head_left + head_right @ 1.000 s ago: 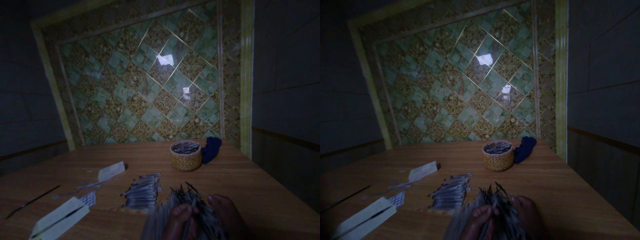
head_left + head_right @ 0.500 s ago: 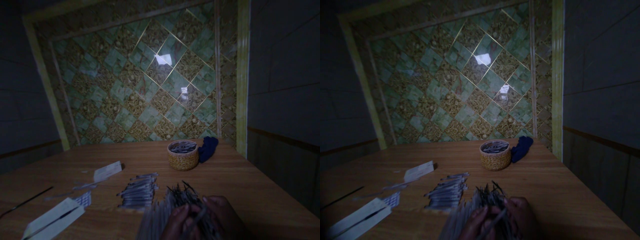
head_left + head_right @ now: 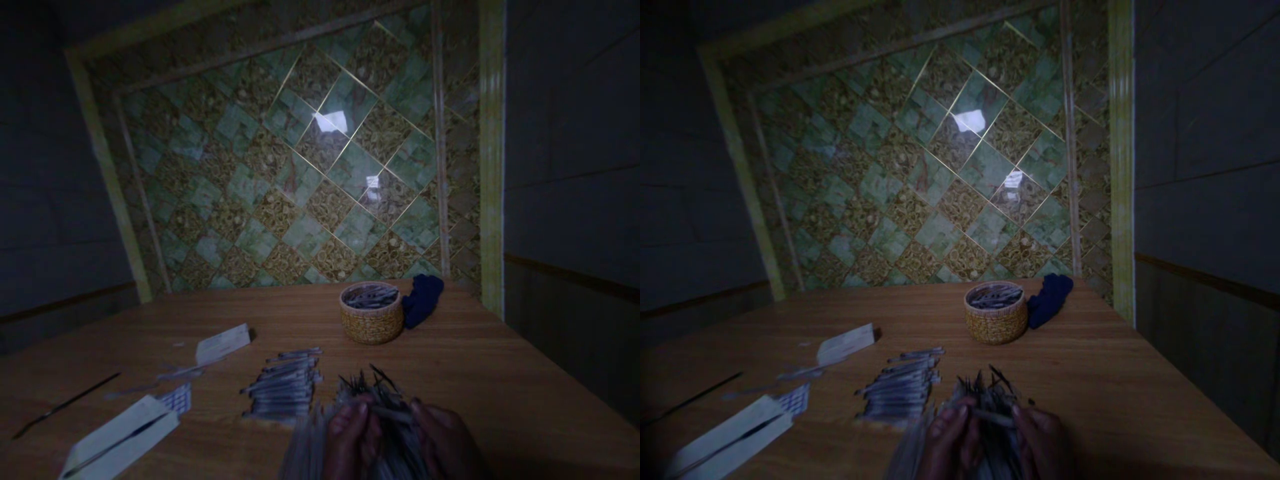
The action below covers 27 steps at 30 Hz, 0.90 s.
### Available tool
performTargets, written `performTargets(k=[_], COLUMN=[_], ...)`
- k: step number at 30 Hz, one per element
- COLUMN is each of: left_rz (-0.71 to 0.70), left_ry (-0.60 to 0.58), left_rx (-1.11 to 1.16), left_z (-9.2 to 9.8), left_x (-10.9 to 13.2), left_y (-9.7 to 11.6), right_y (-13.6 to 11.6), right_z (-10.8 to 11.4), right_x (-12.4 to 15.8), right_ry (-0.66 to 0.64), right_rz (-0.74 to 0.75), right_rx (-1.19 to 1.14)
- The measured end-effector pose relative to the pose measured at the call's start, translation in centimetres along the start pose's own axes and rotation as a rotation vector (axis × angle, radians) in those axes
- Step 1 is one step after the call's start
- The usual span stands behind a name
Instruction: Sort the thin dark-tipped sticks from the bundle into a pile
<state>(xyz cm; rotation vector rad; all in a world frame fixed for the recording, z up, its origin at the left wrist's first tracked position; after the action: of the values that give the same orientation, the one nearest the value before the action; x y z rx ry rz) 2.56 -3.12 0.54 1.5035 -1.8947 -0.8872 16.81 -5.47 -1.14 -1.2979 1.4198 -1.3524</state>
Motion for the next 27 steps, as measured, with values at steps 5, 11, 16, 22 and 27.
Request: performTargets(k=[5, 11, 16, 22, 27], left_rz=[-0.110, -0.135, -0.142, -0.123, -0.156], left_ry=[0.051, 0.108, 0.093, 0.139, 0.102], left_rx=[-0.144, -0.151, -0.168, -0.155, -0.181], left_z=[0.4, -0.2, 0.0, 0.5, 0.3], left_x=[-0.4, -0.1, 0.0, -0.3, -0.2], left_y=[0.2, 0.7, 0.7, 0.5, 0.7], right_y=[1.0, 1.9, 2.0, 1.7, 2.1], right_z=[-0.4, -0.2, 0.1, 0.0, 0.1], right_x=[-0.1, -0.3, -0.3, -0.1, -0.2], right_ry=[-0.065, -0.087, -0.150, -0.152, -0.099], right_rz=[0.053, 0.011, 0.072, 0.064, 0.016], right_rx=[0.024, 0.044, 0.041, -0.032, 0.007])
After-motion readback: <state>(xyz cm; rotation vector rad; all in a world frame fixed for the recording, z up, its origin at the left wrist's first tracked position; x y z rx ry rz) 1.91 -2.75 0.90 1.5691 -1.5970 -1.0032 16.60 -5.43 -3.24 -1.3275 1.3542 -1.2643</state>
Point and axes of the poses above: each hand's wrist, its own x-axis away from the middle knuckle, its own z-axis out of the back of the hand, y = z × x, the point moved 2 cm from there along -x, towards the middle knuckle, and after that the axes turned 1 degree about y, right-handed, at the moved point
